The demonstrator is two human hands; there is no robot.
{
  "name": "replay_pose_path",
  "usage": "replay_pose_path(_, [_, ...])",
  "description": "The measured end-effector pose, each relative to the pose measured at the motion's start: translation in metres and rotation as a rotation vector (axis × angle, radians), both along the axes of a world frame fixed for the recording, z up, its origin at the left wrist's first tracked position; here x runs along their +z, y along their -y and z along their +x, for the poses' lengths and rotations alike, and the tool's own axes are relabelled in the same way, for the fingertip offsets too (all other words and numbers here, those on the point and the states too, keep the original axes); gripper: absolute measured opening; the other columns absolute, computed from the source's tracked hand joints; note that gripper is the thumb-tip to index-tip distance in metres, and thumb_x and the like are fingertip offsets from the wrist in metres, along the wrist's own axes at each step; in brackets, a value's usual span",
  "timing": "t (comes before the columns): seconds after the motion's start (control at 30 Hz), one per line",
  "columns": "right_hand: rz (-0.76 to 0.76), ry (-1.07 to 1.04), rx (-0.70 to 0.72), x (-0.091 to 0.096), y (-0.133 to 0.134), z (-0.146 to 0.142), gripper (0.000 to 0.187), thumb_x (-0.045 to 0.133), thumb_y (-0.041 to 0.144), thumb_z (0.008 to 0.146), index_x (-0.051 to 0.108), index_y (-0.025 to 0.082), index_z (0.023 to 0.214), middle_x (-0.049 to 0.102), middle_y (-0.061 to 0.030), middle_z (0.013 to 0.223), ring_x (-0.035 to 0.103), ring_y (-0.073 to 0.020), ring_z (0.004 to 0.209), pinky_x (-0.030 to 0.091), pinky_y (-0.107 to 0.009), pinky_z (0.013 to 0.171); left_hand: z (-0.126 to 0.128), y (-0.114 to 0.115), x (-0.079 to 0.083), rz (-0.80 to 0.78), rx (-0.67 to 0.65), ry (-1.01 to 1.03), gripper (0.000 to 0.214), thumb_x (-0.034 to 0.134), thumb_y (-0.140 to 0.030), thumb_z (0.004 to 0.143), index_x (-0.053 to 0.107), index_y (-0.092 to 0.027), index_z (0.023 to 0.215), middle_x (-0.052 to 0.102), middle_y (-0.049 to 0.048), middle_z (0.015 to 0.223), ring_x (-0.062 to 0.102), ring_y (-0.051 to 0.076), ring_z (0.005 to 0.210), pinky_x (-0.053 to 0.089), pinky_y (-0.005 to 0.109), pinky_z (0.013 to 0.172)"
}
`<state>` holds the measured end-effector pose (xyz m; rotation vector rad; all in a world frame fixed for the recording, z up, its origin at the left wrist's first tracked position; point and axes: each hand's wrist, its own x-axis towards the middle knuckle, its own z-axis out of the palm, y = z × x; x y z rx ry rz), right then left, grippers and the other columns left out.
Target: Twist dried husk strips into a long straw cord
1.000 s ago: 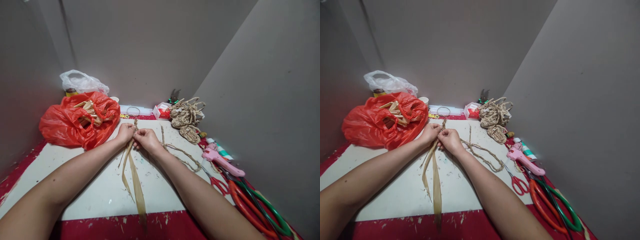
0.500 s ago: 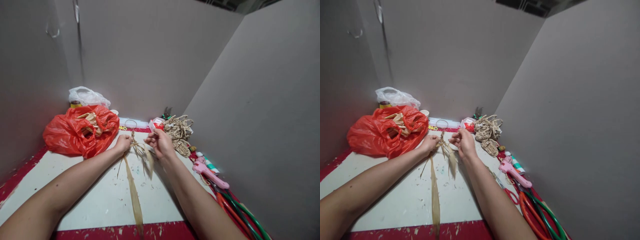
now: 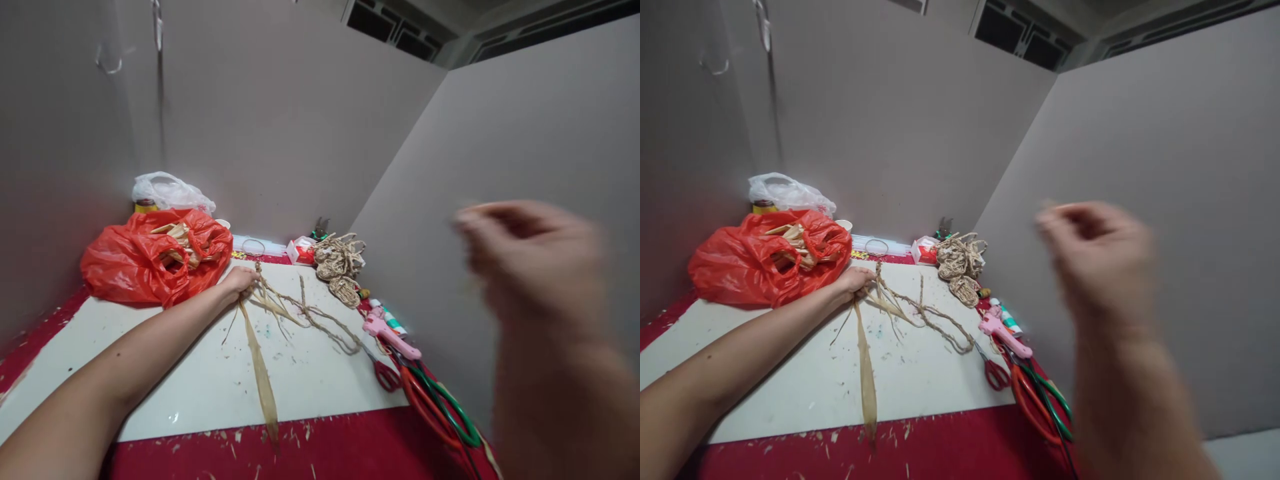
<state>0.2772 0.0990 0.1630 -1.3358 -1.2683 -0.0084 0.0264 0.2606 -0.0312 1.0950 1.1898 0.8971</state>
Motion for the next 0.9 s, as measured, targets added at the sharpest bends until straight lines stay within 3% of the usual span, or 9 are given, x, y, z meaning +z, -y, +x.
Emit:
replay_pose_path(0.13, [-0.547,0.394,0.351,-0.090,-0.045,-0.096,0.027,0.060,0.039,0.072,0.069,0.017,0.085,0.068,-0.0082,0.075,0.059,-0.0186,0.063,0.041,-0.029,0.058,-0.003,-0.002,0.002,-0.026,-0.027,0.031,0.009,0.059,-0.017,0.073,0.057,-0.012,0.066,0.037,-0.0069,0.036,0.028,0.004,0.029,0.016,0.019,0.036])
replay_pose_path(0.2, [-0.680,0.524,0.347,-0.132,-0.066,-0.129,0.030,0.060,0.037,0.072,0.069,0.016,0.091,0.068,-0.0087,0.076,0.060,-0.0197,0.067,0.040,-0.027,0.060,-0.003,-0.001,0.002,-0.027,-0.026,0.044,0.010,0.060,-0.017,0.072,0.057,-0.011,0.065,0.039,-0.0062,0.037,0.030,0.004,0.030,0.018,0.019,0.036])
replay_pose_path(0.27, [-0.708,0.630,0.280,-0.158,-0.076,-0.146,0.022,0.055,0.031,0.076,0.069,0.018,0.088,0.068,-0.0091,0.077,0.060,-0.0198,0.070,0.038,-0.026,0.060,-0.004,-0.001,0.002,-0.033,-0.029,0.065,0.010,0.060,-0.016,0.071,0.055,-0.011,0.063,0.040,-0.0058,0.038,0.032,0.004,0.031,0.021,0.019,0.036])
replay_pose_path(0.37, [-0.708,0.627,0.355,-0.167,-0.070,-0.152,0.020,0.048,0.023,0.079,0.067,0.016,0.077,0.065,-0.0060,0.071,0.056,-0.0156,0.063,0.034,-0.024,0.058,-0.005,-0.002,0.003,-0.060,-0.054,0.113,0.013,0.058,-0.014,0.072,0.052,-0.012,0.060,0.039,-0.0065,0.039,0.032,0.003,0.033,0.024,0.017,0.038])
replay_pose_path(0.43, [-0.781,0.558,0.594,-0.160,-0.056,-0.151,0.019,0.050,0.024,0.078,0.065,0.015,0.072,0.061,-0.0026,0.065,0.050,-0.0123,0.058,0.033,-0.022,0.055,-0.006,-0.002,0.004,-0.085,-0.081,0.141,0.014,0.057,-0.014,0.073,0.051,-0.012,0.061,0.037,-0.0072,0.040,0.031,0.003,0.033,0.022,0.017,0.037])
replay_pose_path(0.53, [-0.983,0.425,1.076,-0.145,-0.043,-0.145,0.019,0.056,0.029,0.075,0.067,0.014,0.078,0.058,0.0009,0.064,0.045,-0.0096,0.055,0.033,-0.020,0.052,-0.008,-0.002,0.004,-0.095,-0.114,0.162,0.013,0.056,-0.015,0.074,0.051,-0.012,0.063,0.034,-0.0085,0.041,0.026,0.001,0.032,0.014,0.016,0.037])
replay_pose_path(0.57, [-0.979,0.370,1.120,-0.141,-0.045,-0.142,0.020,0.056,0.030,0.075,0.067,0.014,0.081,0.057,0.0012,0.064,0.044,-0.0093,0.056,0.034,-0.020,0.052,-0.009,-0.002,0.004,-0.091,-0.119,0.165,0.012,0.056,-0.014,0.074,0.051,-0.012,0.063,0.032,-0.0088,0.041,0.024,0.001,0.032,0.012,0.016,0.037])
replay_pose_path(0.73, [-0.669,0.017,0.604,-0.140,-0.097,-0.113,0.024,0.044,0.029,0.079,0.062,0.013,0.081,0.043,0.0043,0.052,0.035,-0.0082,0.045,0.028,-0.019,0.044,-0.010,-0.003,0.004,-0.071,-0.124,0.154,0.011,0.057,-0.014,0.072,0.052,-0.012,0.063,0.030,-0.0092,0.040,0.021,0.001,0.031,0.008,0.018,0.036])
replay_pose_path(0.9, [-0.631,0.001,0.453,-0.164,-0.149,-0.107,0.018,0.047,0.026,0.076,0.060,0.013,0.074,0.058,-0.0020,0.065,0.049,-0.0098,0.053,0.035,-0.019,0.048,-0.009,-0.003,0.006,-0.077,-0.127,0.144,0.011,0.058,-0.019,0.073,0.053,-0.013,0.065,0.028,-0.0099,0.038,0.018,0.001,0.031,0.008,0.019,0.036])
